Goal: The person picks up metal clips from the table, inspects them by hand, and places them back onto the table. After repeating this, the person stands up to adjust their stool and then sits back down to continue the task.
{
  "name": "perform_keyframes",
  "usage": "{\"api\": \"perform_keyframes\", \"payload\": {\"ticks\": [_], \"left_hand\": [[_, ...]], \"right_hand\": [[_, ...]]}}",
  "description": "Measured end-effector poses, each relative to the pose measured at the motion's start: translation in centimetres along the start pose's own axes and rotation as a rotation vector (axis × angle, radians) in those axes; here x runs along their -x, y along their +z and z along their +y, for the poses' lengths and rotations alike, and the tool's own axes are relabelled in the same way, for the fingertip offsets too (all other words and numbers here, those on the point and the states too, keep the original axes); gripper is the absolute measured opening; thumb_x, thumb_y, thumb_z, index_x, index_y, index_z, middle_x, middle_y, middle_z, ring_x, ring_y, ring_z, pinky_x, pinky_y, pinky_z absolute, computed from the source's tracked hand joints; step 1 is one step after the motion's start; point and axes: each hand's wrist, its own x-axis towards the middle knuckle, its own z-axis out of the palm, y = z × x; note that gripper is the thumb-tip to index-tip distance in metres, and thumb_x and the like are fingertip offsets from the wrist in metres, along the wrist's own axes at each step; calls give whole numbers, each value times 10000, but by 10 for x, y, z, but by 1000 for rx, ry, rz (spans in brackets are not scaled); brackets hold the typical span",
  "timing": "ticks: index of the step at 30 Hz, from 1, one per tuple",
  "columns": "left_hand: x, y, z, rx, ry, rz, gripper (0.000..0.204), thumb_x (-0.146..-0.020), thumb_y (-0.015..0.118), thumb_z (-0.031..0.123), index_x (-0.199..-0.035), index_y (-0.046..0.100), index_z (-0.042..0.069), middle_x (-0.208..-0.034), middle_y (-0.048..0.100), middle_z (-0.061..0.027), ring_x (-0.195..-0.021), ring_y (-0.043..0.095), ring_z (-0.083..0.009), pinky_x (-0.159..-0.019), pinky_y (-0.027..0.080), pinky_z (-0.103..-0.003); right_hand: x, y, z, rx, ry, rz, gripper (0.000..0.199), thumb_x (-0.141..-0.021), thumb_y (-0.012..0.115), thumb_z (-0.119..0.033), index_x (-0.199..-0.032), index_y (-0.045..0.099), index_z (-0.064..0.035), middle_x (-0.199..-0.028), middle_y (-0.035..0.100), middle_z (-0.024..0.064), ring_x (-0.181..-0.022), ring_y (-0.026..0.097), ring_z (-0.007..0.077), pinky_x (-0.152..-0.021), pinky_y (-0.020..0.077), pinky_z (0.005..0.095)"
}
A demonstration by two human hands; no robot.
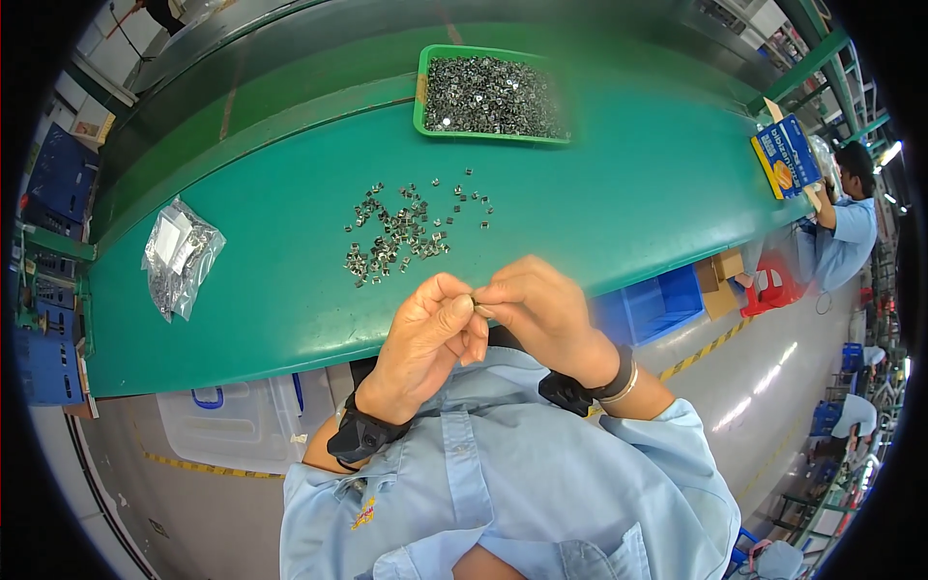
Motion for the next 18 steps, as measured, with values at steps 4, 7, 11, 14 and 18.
{"api": "perform_keyframes", "payload": {"ticks": [4, 7, 11, 14, 18], "left_hand": [[0, 0, -2, 7, 1, -30, 139, -916, 560, 187, -928, 515, 56, -768, 620, -83, -566, 567, -157, -486, 415, -257], [0, 0, 0, -70, 3, -22, 139, -918, 558, 190, -934, 512, 60, -773, 623, -87, -562, 568, -159, -484, 415, -259], [0, 2, 3, -189, -26, -27, 138, -921, 552, 193, -943, 510, 63, -777, 625, -92, -570, 570, -160, -493, 422, -264], [3, 9, 5, -96, -30, 16, 135, -925, 546, 191, -937, 513, 62, -768, 623, -91, -579, 570, -157, -505, 429, -269], [1, 4, 1, 64, -58, -70, 134, -925, 545, 188, -927, 516, 57, -764, 621, -93, -587, 572, -156, -517, 436, -272]], "right_hand": [[5, -1, -1, -89, 75, 10, 227, -714, 696, 21, -915, 624, -54, -822, 609, 65, -741, 587, 217, -613, 471, 307], [7, -3, 1, -103, 102, 2, 218, -717, 694, 24, -909, 622, -52, -821, 610, 67, -743, 588, 218, -617, 471, 306], [8, -9, 7, -44, 40, -64, 205, -726, 691, 23, -905, 618, -48, -826, 610, 67, -745, 589, 214, -623, 471, 303], [6, -8, 7, -65, -6, -46, 193, -736, 695, 9, -899, 611, -51, -826, 612, 63, -746, 588, 207, -623, 470, 299], [9, -4, 5, -143, 58, 7, 185, -745, 697, -1, -896, 606, -57, -823, 613, 60, -738, 588, 201, -615, 472, 296]]}}
